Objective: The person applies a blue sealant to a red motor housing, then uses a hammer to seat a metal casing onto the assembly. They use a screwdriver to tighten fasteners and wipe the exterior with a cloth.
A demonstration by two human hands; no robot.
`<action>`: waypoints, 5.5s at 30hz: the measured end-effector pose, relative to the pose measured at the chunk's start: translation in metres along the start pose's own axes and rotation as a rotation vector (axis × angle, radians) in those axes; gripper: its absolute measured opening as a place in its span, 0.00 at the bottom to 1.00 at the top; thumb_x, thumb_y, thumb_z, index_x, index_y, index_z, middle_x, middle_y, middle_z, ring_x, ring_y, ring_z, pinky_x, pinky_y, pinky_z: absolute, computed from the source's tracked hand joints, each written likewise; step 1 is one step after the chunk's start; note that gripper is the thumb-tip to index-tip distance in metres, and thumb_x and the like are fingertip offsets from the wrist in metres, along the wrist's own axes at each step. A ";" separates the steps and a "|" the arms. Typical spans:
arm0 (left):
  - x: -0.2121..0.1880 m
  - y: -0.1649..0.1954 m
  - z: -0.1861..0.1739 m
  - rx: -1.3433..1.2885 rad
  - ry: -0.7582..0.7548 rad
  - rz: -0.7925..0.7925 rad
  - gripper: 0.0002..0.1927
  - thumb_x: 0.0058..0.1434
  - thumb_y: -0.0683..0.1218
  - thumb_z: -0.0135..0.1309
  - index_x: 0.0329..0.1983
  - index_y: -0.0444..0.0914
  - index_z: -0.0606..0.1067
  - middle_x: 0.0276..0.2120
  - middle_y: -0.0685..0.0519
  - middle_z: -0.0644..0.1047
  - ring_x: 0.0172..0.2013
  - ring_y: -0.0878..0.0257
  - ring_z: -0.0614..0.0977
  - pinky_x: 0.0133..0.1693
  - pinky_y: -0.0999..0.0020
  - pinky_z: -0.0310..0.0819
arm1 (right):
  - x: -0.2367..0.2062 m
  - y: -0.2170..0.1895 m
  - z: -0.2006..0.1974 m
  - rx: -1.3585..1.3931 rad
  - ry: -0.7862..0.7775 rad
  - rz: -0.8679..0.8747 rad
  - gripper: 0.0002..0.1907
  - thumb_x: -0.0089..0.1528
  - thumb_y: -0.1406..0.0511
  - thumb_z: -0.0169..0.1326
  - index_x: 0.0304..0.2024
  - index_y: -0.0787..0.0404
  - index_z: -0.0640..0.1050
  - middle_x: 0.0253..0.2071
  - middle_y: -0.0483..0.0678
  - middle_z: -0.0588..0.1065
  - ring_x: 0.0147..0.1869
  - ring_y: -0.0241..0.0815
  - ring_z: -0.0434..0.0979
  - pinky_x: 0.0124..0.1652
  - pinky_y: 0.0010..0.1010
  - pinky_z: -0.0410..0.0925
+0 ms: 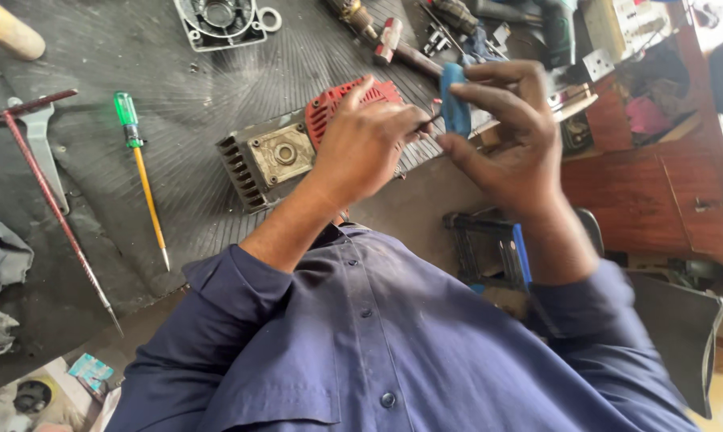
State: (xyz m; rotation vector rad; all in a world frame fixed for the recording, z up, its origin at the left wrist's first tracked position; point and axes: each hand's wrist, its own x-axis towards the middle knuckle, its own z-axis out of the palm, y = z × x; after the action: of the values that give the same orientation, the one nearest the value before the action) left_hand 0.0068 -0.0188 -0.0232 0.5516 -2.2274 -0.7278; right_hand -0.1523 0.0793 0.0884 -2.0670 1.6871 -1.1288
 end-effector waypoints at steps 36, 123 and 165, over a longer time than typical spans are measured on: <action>0.013 0.004 -0.012 0.060 -0.013 -0.043 0.06 0.64 0.47 0.60 0.41 0.41 0.77 0.32 0.53 0.79 0.42 0.55 0.82 0.62 0.47 0.63 | -0.003 0.044 0.076 0.658 0.485 -0.092 0.28 0.76 0.56 0.49 0.72 0.56 0.55 0.50 0.60 0.71 0.56 0.47 0.71 0.58 0.41 0.67; 0.012 0.006 -0.011 0.144 -0.007 -0.004 0.06 0.56 0.40 0.59 0.37 0.42 0.77 0.32 0.54 0.78 0.42 0.54 0.81 0.64 0.47 0.63 | 0.000 0.046 0.074 0.193 0.466 -0.151 0.33 0.60 0.54 0.69 0.57 0.63 0.68 0.55 0.53 0.62 0.64 0.45 0.65 0.67 0.40 0.65; 0.026 0.022 -0.048 -0.424 -0.164 -0.092 0.16 0.72 0.42 0.56 0.61 0.43 0.72 0.46 0.52 0.77 0.47 0.58 0.80 0.51 0.64 0.75 | -0.026 0.110 0.086 0.546 0.081 0.016 0.11 0.70 0.63 0.53 0.48 0.65 0.78 0.51 0.49 0.75 0.59 0.47 0.74 0.62 0.35 0.67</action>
State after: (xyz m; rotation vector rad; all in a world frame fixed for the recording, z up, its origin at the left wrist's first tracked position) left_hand 0.0214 -0.0334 0.0314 0.3941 -2.1138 -1.2932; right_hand -0.1733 0.0458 -0.0483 -1.6784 1.2345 -1.4828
